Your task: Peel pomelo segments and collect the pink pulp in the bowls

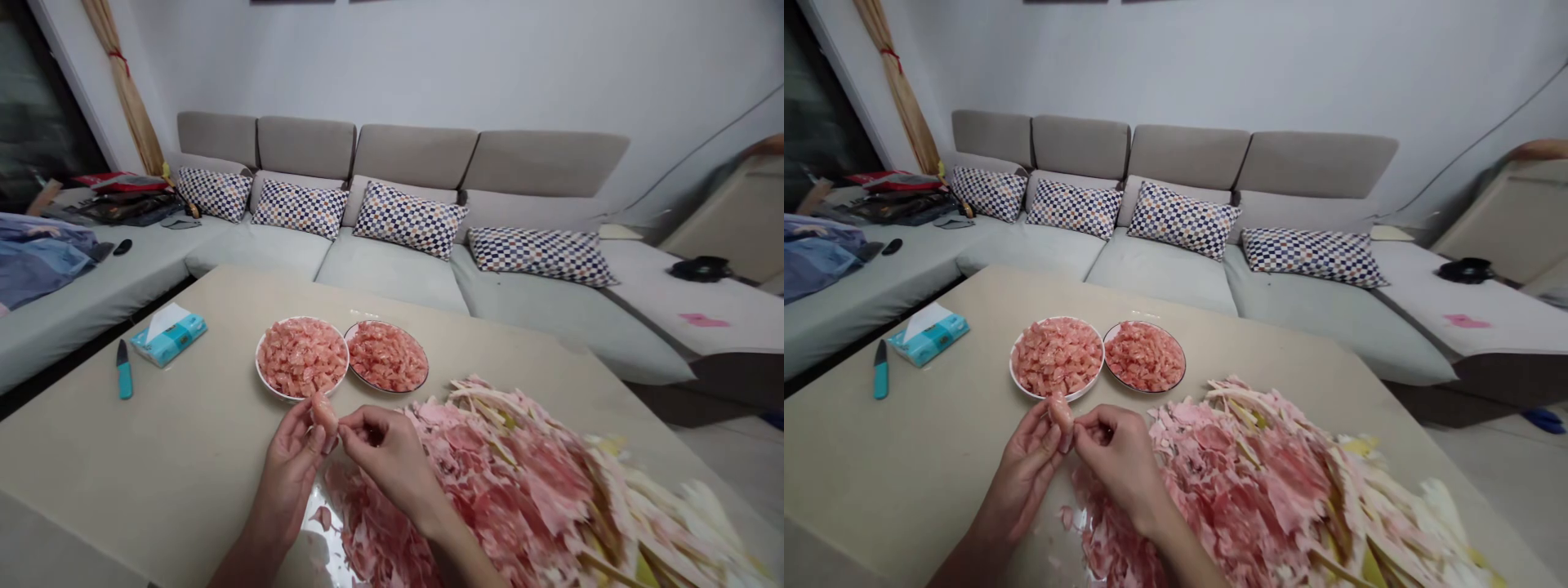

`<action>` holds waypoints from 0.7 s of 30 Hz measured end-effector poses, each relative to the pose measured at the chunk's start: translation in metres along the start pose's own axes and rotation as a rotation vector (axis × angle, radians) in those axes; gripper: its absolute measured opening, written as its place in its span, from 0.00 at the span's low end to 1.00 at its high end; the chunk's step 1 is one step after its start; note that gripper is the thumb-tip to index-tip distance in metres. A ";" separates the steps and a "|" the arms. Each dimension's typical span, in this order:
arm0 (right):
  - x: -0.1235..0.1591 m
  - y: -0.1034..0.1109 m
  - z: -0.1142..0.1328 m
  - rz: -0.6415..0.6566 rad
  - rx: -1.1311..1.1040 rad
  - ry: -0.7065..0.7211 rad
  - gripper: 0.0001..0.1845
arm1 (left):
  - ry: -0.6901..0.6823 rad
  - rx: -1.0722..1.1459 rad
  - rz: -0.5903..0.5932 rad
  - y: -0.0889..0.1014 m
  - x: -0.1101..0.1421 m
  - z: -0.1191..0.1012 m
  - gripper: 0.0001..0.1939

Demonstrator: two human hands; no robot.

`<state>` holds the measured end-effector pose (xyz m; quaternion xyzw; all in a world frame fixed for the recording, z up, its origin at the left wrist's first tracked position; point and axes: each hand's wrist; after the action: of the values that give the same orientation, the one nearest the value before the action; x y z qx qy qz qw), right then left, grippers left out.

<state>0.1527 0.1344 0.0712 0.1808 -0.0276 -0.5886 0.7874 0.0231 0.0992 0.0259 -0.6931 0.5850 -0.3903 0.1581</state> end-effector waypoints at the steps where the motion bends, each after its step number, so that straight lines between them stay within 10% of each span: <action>1: 0.000 -0.001 0.001 -0.011 -0.002 -0.009 0.08 | 0.001 0.008 0.008 0.000 0.000 0.001 0.21; 14: -0.004 -0.005 -0.009 0.051 -0.391 -0.106 0.02 | 0.310 0.238 0.284 0.010 -0.004 0.002 0.25; 21: 0.003 -0.009 0.000 0.065 -0.127 0.007 0.03 | 0.105 -0.097 0.201 0.001 0.002 -0.009 0.19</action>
<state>0.1456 0.1291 0.0674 0.1315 0.0066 -0.5627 0.8161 0.0161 0.0995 0.0319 -0.6165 0.6771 -0.3795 0.1318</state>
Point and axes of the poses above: each hand's wrist, its own x-axis away from the middle knuckle, its own y-axis out of the back of the hand, z = x × y, and after that the axes turned 11 degrees about y, right-handed
